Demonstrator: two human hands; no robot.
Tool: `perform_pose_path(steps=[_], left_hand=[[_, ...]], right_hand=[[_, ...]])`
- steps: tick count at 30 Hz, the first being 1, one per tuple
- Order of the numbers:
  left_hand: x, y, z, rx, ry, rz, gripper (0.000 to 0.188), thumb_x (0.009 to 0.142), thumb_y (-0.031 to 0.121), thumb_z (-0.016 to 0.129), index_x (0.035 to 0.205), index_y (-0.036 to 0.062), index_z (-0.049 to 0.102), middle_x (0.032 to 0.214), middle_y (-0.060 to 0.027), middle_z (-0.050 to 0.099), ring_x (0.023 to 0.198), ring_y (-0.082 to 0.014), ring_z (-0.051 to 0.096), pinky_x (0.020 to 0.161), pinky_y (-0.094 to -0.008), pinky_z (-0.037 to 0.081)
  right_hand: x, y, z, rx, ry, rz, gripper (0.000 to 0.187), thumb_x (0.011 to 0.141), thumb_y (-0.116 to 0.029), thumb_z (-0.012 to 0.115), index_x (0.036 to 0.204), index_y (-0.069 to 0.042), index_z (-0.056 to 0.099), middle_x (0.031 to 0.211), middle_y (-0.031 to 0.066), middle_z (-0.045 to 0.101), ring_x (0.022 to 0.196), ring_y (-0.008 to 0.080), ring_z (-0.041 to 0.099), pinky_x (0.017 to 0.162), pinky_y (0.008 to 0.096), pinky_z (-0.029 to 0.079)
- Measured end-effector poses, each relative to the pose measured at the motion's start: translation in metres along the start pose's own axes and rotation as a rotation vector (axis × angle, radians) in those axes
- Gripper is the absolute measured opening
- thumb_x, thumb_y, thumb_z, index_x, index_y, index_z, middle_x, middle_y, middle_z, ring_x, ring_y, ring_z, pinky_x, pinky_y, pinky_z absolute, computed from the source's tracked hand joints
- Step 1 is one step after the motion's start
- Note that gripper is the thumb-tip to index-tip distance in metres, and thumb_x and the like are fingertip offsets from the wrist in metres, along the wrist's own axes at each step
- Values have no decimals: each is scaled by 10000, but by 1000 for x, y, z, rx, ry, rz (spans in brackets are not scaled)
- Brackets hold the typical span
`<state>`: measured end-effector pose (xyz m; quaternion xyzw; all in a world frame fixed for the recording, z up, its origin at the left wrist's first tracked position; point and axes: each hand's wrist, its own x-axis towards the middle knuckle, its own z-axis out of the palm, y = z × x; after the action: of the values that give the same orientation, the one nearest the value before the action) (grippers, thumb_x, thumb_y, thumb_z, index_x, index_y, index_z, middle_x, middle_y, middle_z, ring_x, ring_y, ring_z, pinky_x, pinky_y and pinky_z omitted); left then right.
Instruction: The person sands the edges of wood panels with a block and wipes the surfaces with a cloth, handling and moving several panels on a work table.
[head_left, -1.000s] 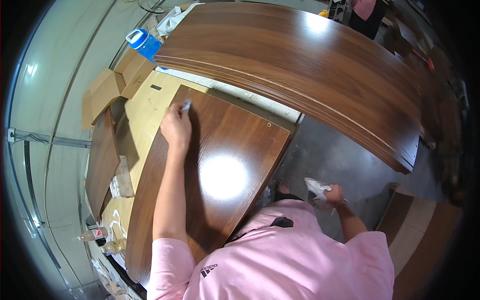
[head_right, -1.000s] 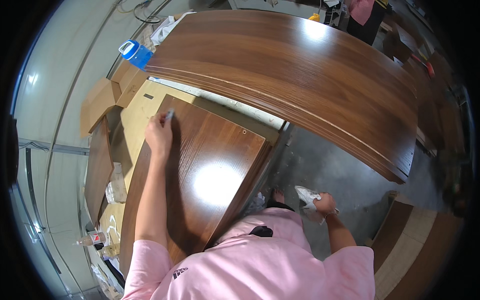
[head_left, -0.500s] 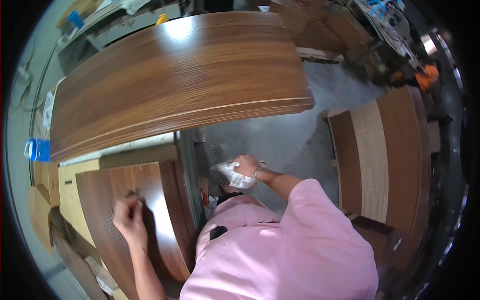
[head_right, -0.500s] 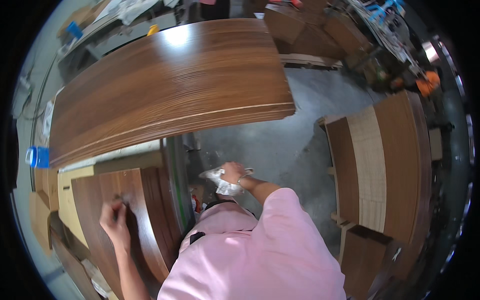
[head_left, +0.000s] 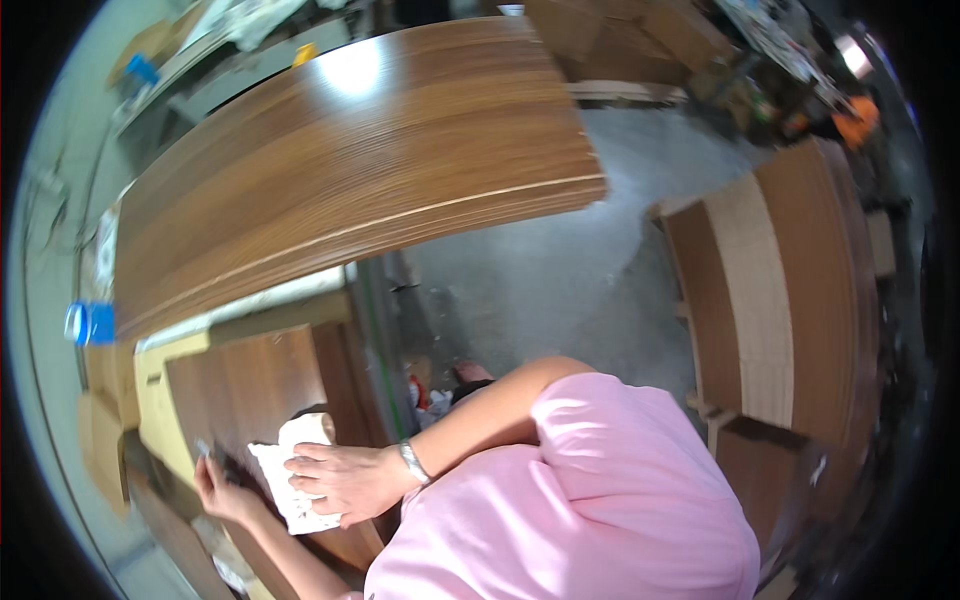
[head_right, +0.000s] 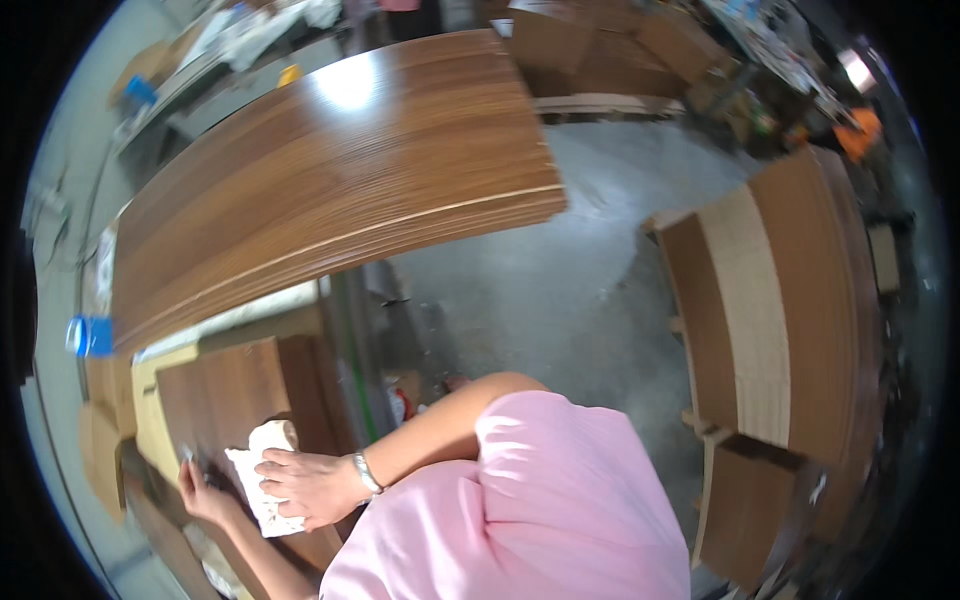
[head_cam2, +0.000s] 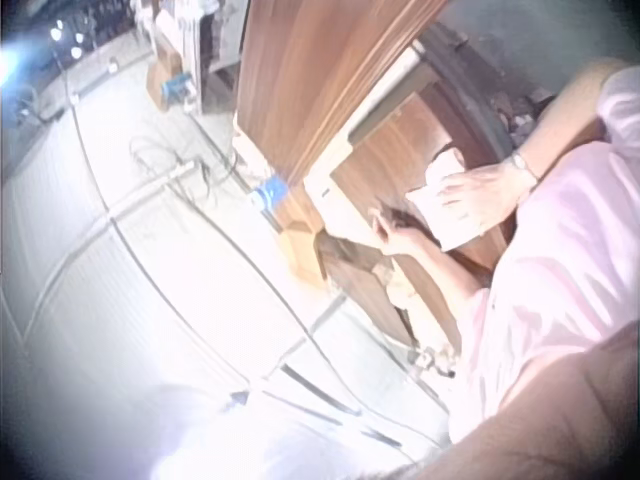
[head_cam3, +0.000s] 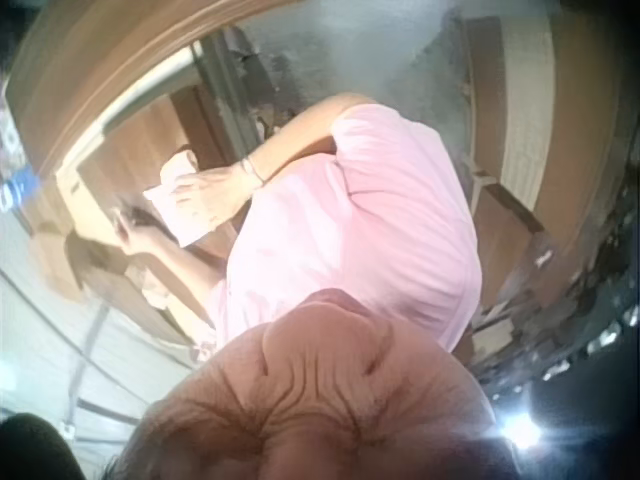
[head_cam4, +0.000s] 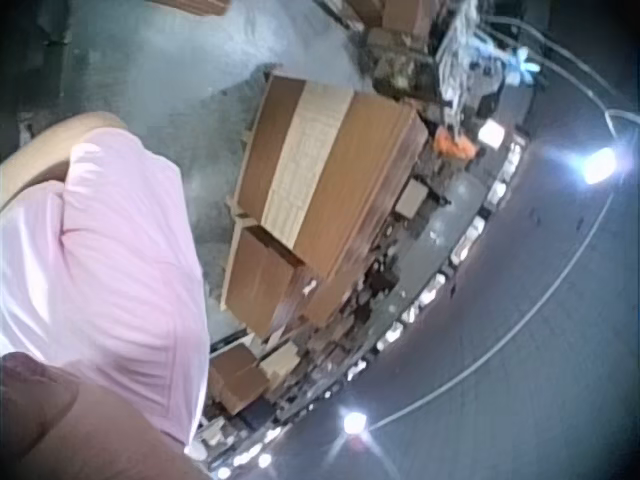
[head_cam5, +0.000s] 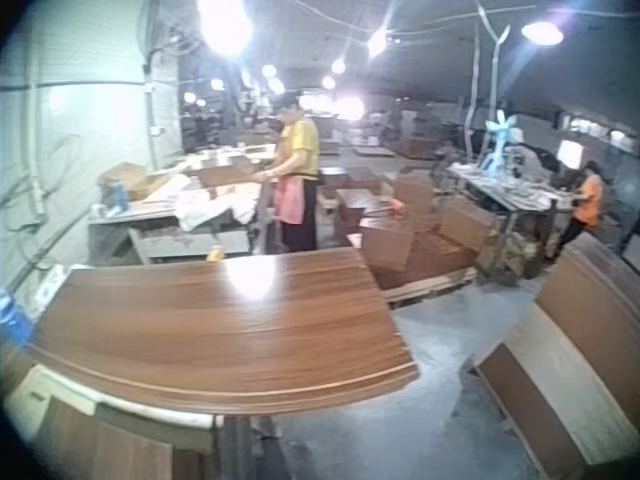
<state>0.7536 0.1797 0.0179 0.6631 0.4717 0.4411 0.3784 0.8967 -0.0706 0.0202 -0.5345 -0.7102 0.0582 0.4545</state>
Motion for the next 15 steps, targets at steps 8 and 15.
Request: perform_pose_path(steps=[8,15], left_hand=[[-4,1,2,-124,12,46,111,917,-8,660,1020,-38,689,912,-30,674,816,-91,595,748,-224,473],[1,-20,-9,-384,129,46,107,904,-33,669,1007,-29,696,944,-49,692,852,-106,625,793,-236,497]], right_hand=[[36,66,-57,-435,-68,154,396,810,-212,628,1194,-126,672,1325,115,611,1271,276,516,1064,437,402],[56,23,-3,-404,-368,1,584,902,-429,619,1375,-92,558,1469,162,479,1380,349,387,1151,475,278]])
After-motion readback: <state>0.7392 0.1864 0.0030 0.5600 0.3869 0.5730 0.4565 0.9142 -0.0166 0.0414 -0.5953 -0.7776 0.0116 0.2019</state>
